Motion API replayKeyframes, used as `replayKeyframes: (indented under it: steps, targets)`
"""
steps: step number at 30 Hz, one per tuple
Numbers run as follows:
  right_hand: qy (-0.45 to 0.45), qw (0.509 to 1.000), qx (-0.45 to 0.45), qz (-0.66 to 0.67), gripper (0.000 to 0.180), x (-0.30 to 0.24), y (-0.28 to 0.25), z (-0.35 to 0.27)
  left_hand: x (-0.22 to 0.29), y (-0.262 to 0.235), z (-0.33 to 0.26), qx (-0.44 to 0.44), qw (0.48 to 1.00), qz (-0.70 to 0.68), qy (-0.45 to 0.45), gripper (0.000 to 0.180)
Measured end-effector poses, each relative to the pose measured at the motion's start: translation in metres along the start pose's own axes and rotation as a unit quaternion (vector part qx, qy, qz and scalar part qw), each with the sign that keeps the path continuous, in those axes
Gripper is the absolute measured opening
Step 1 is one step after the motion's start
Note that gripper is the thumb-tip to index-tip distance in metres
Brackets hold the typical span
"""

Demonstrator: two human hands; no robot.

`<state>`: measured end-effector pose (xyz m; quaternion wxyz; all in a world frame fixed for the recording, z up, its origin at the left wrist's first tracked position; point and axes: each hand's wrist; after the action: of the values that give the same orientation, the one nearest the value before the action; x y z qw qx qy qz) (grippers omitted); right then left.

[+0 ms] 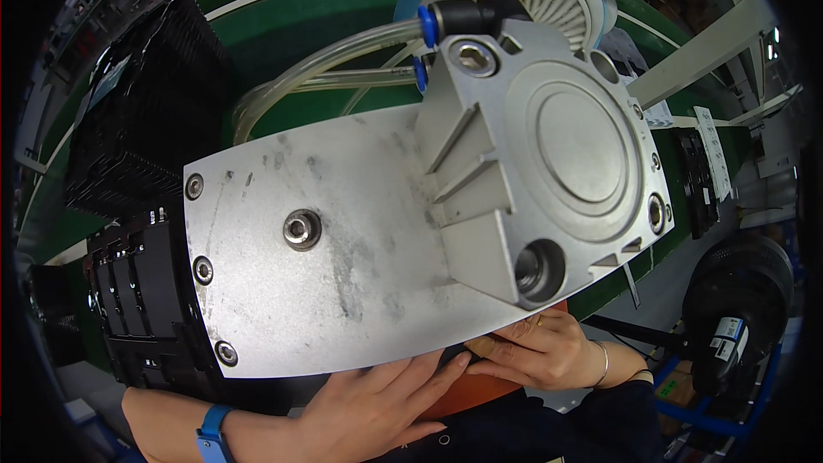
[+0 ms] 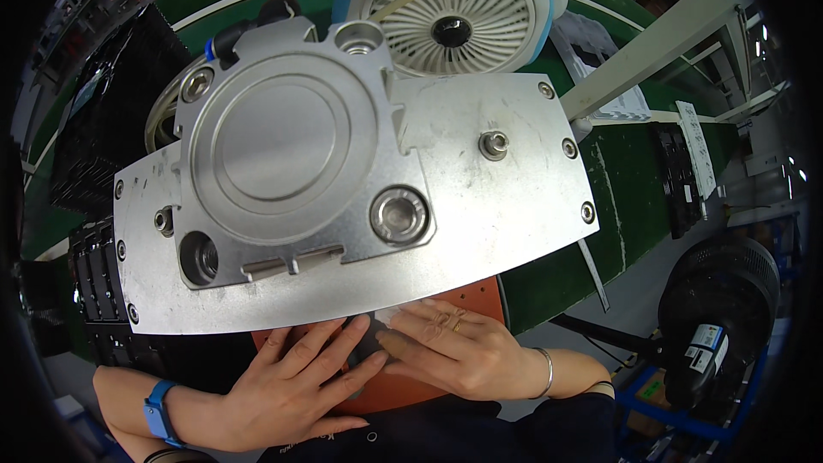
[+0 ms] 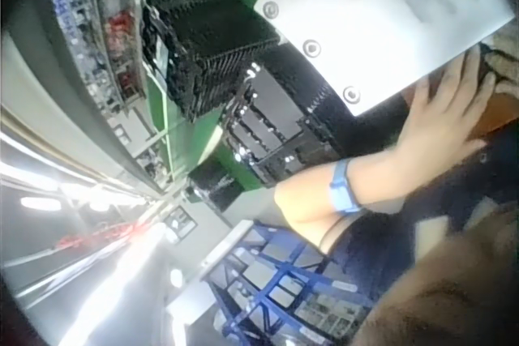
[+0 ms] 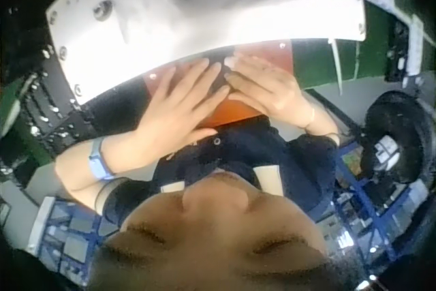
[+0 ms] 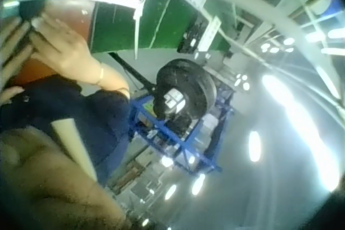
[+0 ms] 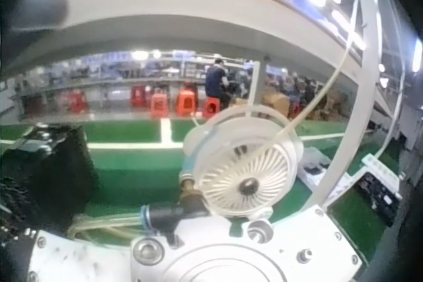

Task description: The person places small black rectangular components into a silver and orange jig on a green workbench. They use a digital caliper to measure the components and then stack them into a black plastic tray. The process is repeated for multiple units in a continuous assembly loop.

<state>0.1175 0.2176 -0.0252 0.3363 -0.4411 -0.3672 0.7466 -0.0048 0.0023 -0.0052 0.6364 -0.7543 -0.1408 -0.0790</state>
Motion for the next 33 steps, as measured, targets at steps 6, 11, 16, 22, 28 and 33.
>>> replayKeyframes:
  steps: [6,11,16,22,28,33]
  targets:
    - [0.0,1.0,-0.002,0.006,0.034,0.001,0.0,0.001,0.001,-0.001,-0.001,-0.004,1.0,0.001,-0.006,0.071]
    - [0.003,1.0,0.001,0.007,0.034,0.002,0.0,0.001,0.0,-0.002,0.0,-0.008,1.0,0.003,-0.007,0.072]
    - [0.001,1.0,0.002,0.001,0.034,0.001,0.001,0.0,0.001,-0.002,0.0,-0.005,1.0,0.009,-0.005,0.072]
    - [0.003,1.0,-0.012,0.011,0.034,0.0,0.0,0.001,0.001,-0.003,0.0,-0.004,1.0,0.012,-0.005,0.071]
    - [0.126,0.982,-0.056,0.128,0.032,-0.021,-0.006,0.0,-0.002,-0.004,-0.001,0.015,1.0,0.006,0.005,0.069]
    - [0.296,0.763,0.06,0.572,0.047,-0.023,-0.013,-0.004,-0.006,0.0,0.0,0.046,0.998,-0.025,0.024,0.065]
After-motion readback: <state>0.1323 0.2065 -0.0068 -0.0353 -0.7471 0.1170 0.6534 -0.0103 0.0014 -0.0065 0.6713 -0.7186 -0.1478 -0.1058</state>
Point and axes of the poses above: each hand's wrist, its own z-axis towards the middle knuckle, its own y-axis out of the palm, x = y × z, and after that the axes turned 4 degrees about -y, right-handed
